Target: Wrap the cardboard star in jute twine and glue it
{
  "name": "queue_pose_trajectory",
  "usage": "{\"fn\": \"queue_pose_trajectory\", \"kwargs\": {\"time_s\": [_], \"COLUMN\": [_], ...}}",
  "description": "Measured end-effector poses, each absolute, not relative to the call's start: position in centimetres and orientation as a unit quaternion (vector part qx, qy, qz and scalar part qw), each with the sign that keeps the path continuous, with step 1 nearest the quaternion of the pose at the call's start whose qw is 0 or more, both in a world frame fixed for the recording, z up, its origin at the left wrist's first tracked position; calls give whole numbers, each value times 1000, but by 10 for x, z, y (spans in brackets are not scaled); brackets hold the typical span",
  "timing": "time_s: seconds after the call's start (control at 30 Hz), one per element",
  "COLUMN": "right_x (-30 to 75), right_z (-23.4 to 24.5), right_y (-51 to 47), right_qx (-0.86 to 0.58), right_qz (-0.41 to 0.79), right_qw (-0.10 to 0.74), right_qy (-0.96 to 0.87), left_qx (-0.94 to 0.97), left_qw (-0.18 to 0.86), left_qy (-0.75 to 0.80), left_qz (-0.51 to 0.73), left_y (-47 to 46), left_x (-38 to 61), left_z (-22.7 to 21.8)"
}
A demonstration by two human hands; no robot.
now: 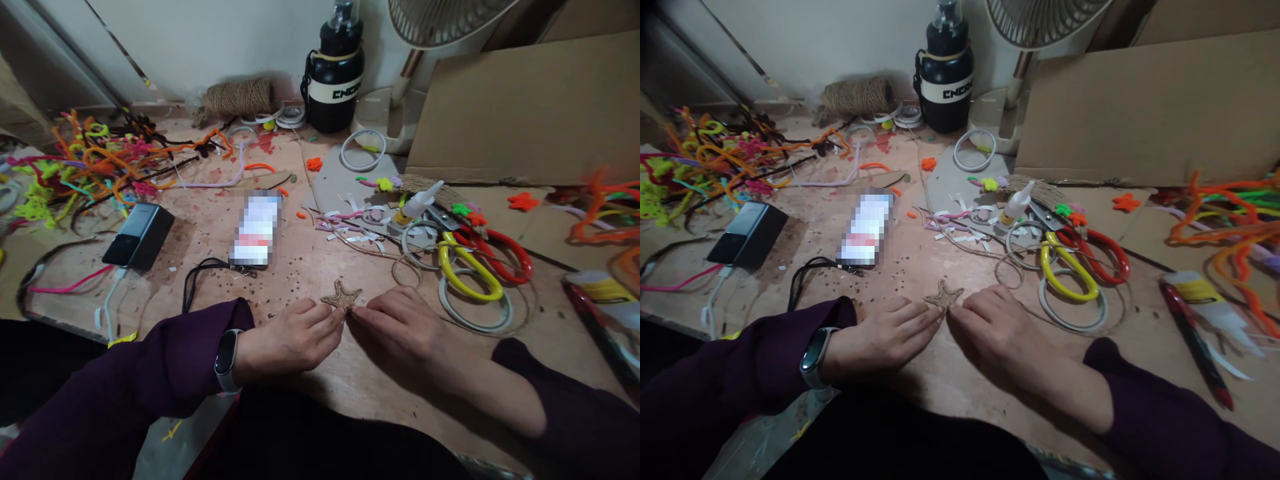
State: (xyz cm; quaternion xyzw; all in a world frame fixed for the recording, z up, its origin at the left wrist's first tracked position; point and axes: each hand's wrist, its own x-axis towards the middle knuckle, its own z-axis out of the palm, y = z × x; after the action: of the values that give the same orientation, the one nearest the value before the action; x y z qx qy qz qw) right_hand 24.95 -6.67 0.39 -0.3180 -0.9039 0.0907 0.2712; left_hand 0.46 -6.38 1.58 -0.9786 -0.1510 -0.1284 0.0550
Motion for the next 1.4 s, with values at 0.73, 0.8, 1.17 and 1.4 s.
{"fn": "queue_pose_trajectory", "kwargs": {"time_s": [0.73,0.8,1.17,1.4], "right_x": [246,245,244,243], "right_z": [-7,-7,-4,-7], "right_y": [-71,-70,-70,-71], "right_qx": [-259,-255,-248,-244], "right_qz": [-39,-43,-49,-53], "right_qw": [249,246,254,267], "right_qy": [-932,-934,-934,-931], "left_qx": [-849,-833,-790,-769], "left_qw": [-243,-264,-375,-424], "left_qy": [-428,-454,-478,-477], "left_qz": [-194,-174,-78,-37], "left_y": [-57,-51,-36,-26], "left_x": [-1,1,9,10], "left_z": [20,24,20,26]}}
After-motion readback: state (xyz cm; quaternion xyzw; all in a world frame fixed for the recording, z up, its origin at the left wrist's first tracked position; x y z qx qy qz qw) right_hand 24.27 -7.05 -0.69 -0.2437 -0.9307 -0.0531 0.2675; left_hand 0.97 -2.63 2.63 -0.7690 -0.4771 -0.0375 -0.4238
